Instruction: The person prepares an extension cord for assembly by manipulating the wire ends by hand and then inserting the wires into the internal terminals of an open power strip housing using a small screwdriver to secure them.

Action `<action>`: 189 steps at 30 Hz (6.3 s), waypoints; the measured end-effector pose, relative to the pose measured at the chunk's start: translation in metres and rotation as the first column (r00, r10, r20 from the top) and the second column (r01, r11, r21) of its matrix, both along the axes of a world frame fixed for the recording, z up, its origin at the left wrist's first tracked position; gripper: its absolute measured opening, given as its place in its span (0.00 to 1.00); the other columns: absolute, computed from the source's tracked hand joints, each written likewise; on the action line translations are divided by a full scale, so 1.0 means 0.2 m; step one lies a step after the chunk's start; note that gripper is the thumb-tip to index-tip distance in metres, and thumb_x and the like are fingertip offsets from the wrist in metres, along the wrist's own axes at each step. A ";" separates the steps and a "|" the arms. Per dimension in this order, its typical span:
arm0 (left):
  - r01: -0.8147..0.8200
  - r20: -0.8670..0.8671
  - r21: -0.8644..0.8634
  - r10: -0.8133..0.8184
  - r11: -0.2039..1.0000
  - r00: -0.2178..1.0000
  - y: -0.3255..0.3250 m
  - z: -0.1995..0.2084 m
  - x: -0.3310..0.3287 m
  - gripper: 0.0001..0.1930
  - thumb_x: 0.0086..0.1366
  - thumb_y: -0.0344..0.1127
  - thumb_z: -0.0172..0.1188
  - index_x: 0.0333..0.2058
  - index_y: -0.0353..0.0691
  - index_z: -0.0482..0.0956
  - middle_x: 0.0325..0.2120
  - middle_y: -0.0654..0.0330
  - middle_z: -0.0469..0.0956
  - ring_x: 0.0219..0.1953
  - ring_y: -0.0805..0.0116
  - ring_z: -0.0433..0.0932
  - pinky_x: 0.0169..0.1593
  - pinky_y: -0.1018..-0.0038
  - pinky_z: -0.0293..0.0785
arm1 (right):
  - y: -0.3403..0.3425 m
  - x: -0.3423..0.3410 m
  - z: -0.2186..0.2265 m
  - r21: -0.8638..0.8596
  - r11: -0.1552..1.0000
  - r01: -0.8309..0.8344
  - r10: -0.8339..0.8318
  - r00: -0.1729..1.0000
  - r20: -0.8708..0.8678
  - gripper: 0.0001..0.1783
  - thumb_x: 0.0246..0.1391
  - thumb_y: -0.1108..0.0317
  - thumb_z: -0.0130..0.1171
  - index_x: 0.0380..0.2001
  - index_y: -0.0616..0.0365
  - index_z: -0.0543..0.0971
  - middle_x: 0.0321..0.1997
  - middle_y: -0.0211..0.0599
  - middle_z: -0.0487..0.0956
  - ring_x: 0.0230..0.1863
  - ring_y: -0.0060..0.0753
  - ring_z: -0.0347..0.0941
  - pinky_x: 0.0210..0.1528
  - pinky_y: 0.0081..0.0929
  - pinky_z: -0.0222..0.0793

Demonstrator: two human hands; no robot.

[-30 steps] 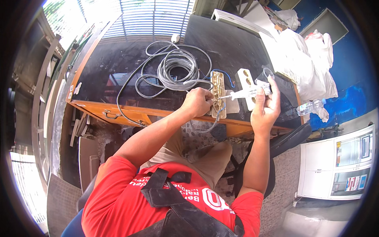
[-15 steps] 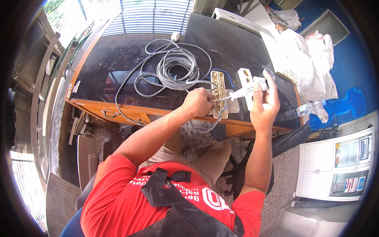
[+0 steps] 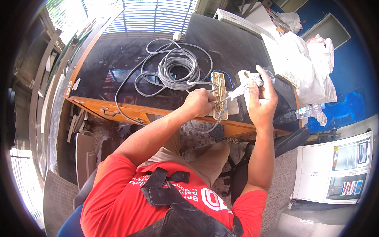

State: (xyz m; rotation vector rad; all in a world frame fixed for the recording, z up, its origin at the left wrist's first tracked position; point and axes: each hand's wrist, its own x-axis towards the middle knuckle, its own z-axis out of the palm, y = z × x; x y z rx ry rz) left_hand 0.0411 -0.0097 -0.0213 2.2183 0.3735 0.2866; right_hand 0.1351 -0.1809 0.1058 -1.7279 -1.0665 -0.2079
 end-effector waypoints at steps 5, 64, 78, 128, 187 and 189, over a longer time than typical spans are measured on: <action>0.001 -0.005 -0.009 -0.001 1.000 1.000 0.00 0.00 0.00 0.14 0.60 0.37 0.69 0.44 0.44 0.93 0.38 0.47 0.89 0.44 0.48 0.88 0.53 0.58 0.83 | -0.01 0.01 0.01 -0.003 1.000 -0.011 0.011 1.000 0.009 0.24 0.73 0.72 0.61 0.69 0.66 0.74 0.50 0.43 0.87 0.47 0.23 0.81 0.49 0.24 0.77; 0.035 -0.051 0.015 -0.034 0.999 0.998 0.00 0.04 0.01 0.15 0.61 0.38 0.68 0.46 0.46 0.93 0.40 0.47 0.89 0.47 0.47 0.88 0.56 0.58 0.82 | 0.01 0.06 -0.01 0.059 0.995 -0.084 0.076 0.987 0.139 0.27 0.69 0.73 0.65 0.69 0.63 0.75 0.56 0.46 0.82 0.52 0.31 0.84 0.46 0.25 0.82; 0.026 -0.057 0.013 -0.025 1.000 0.998 0.00 0.05 -0.01 0.15 0.62 0.41 0.70 0.47 0.47 0.93 0.40 0.47 0.89 0.46 0.47 0.87 0.55 0.57 0.82 | 0.02 0.05 -0.02 -0.014 0.999 -0.036 0.038 0.982 0.187 0.29 0.65 0.78 0.68 0.68 0.67 0.75 0.61 0.48 0.80 0.54 0.33 0.83 0.53 0.29 0.86; 0.035 -0.049 0.056 -0.032 0.998 0.998 0.01 0.04 0.00 0.15 0.63 0.41 0.69 0.48 0.47 0.92 0.35 0.50 0.90 0.40 0.50 0.88 0.50 0.60 0.83 | 0.03 0.04 0.01 0.049 0.996 -0.071 0.057 0.967 0.247 0.23 0.64 0.80 0.68 0.62 0.64 0.83 0.54 0.48 0.85 0.48 0.31 0.85 0.48 0.27 0.84; 0.026 -0.144 0.007 -0.024 1.000 0.989 -0.01 0.10 -0.01 0.13 0.61 0.38 0.69 0.44 0.48 0.94 0.39 0.47 0.89 0.45 0.48 0.88 0.54 0.57 0.83 | 0.08 0.02 -0.10 0.176 0.984 -0.036 0.016 0.994 0.112 0.27 0.60 0.73 0.76 0.62 0.62 0.82 0.40 0.41 0.88 0.38 0.23 0.83 0.40 0.25 0.83; 0.022 -0.108 0.011 -0.021 1.000 0.994 -0.01 0.09 0.00 0.13 0.62 0.38 0.69 0.45 0.48 0.94 0.39 0.47 0.89 0.45 0.48 0.88 0.54 0.57 0.83 | 0.09 0.02 -0.08 0.131 0.991 0.016 -0.036 0.988 0.148 0.28 0.60 0.71 0.76 0.63 0.62 0.82 0.39 0.40 0.88 0.37 0.21 0.83 0.39 0.25 0.83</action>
